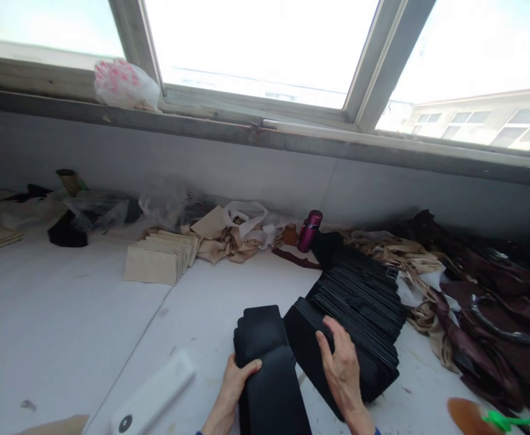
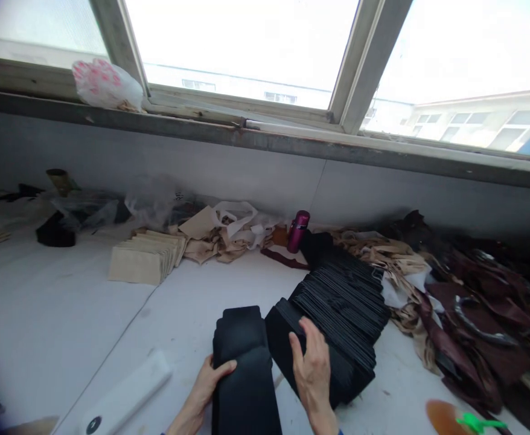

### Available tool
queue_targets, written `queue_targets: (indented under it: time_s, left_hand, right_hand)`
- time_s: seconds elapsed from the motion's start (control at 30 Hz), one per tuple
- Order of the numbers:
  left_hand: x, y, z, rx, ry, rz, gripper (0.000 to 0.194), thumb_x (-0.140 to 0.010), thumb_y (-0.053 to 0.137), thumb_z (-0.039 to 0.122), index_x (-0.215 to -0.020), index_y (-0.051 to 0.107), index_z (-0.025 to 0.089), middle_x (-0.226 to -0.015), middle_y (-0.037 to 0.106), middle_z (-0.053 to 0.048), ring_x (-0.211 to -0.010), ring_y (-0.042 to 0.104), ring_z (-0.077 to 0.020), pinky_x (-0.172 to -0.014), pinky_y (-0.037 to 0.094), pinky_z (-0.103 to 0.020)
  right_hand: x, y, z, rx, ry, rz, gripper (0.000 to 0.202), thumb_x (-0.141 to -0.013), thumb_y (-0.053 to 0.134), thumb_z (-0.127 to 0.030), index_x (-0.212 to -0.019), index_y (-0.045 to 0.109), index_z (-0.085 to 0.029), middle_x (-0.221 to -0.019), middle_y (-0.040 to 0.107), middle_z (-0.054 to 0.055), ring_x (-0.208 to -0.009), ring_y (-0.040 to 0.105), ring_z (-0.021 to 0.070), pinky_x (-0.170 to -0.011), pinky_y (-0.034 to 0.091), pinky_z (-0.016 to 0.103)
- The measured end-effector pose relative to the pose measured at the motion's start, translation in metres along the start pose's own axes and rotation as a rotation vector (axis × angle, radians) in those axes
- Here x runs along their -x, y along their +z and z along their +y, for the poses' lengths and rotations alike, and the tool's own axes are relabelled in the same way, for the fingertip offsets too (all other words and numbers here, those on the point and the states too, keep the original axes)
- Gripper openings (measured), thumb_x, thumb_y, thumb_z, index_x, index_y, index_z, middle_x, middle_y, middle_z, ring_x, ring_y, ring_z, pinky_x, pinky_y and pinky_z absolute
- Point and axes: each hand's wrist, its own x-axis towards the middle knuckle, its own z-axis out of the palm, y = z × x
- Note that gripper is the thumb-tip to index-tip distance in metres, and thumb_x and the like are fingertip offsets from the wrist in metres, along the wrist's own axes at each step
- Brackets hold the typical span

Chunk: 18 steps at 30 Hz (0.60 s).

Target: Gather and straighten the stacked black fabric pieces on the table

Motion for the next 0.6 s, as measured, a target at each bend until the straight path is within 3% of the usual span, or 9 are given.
queue_targets:
  time_s: [0.1,0.2,0.27,0.43,0.5,0.6]
  left_hand:
    - [0.011,-0.002,0.006,0.112,0.02,-0.06,0.019,-0.095,0.066,0.017,-0.113,0.064,0.012,-0.106,0.071,-0.006,-0.093,0.07,-0.0212,-0.089,0.057,-0.042]
    - [0.016,-0.008,0.004,0.202,0.055,-0.107,0.015,-0.095,0.066,0.017,-0.11,0.065,0.012,-0.107,0.07,-0.007,-0.095,0.07,-0.0212,-0.089,0.056,-0.042]
    - [0.018,-0.015,0.002,0.248,0.095,-0.142,0.017,-0.095,0.066,0.017,-0.111,0.064,0.012,-0.11,0.069,-0.007,-0.097,0.069,-0.0218,-0.089,0.056,-0.042]
    - [0.033,-0.032,0.013,0.292,0.212,-0.226,0.03,-0.09,0.071,0.021,-0.117,0.06,0.013,-0.109,0.069,-0.008,-0.096,0.069,-0.024,-0.087,0.056,-0.044]
    - [0.045,-0.038,0.03,0.291,0.313,-0.259,0.049,-0.078,0.079,0.024,-0.121,0.057,0.014,-0.111,0.069,-0.01,-0.1,0.068,-0.0271,-0.09,0.055,-0.046]
    - [0.065,-0.045,0.065,0.258,0.485,-0.277,0.082,-0.056,0.085,0.022,-0.13,0.05,0.014,-0.113,0.07,-0.011,-0.107,0.066,-0.0335,-0.093,0.053,-0.042]
  right_hand:
    - [0.039,0.029,-0.023,-0.152,0.095,-0.221,0.033,-0.097,0.06,-0.039,-0.121,0.063,-0.017,-0.124,0.067,0.009,-0.114,0.064,0.0242,-0.101,0.049,0.049]
    - [0.059,0.054,-0.039,-0.277,0.197,-0.344,0.036,-0.091,0.069,-0.033,-0.122,0.063,-0.015,-0.128,0.065,0.01,-0.118,0.062,0.0273,-0.103,0.047,0.053]
    - [0.062,0.058,-0.047,-0.392,0.205,-0.407,0.037,-0.093,0.067,-0.034,-0.125,0.062,-0.016,-0.13,0.063,0.01,-0.119,0.061,0.0273,-0.103,0.047,0.053]
    - [0.065,0.036,-0.074,-0.707,0.113,-0.567,0.037,-0.093,0.065,-0.041,-0.119,0.064,-0.015,-0.12,0.069,0.009,-0.109,0.067,0.0244,-0.099,0.05,0.05]
    - [0.068,0.024,-0.091,-0.816,0.052,-0.579,0.044,-0.087,0.069,-0.046,-0.119,0.064,-0.015,-0.12,0.07,0.01,-0.109,0.067,0.025,-0.101,0.049,0.051]
    - [0.073,0.008,-0.117,-0.909,-0.033,-0.488,0.059,-0.076,0.076,-0.052,-0.121,0.062,-0.016,-0.122,0.069,0.01,-0.115,0.064,0.0275,-0.103,0.046,0.051]
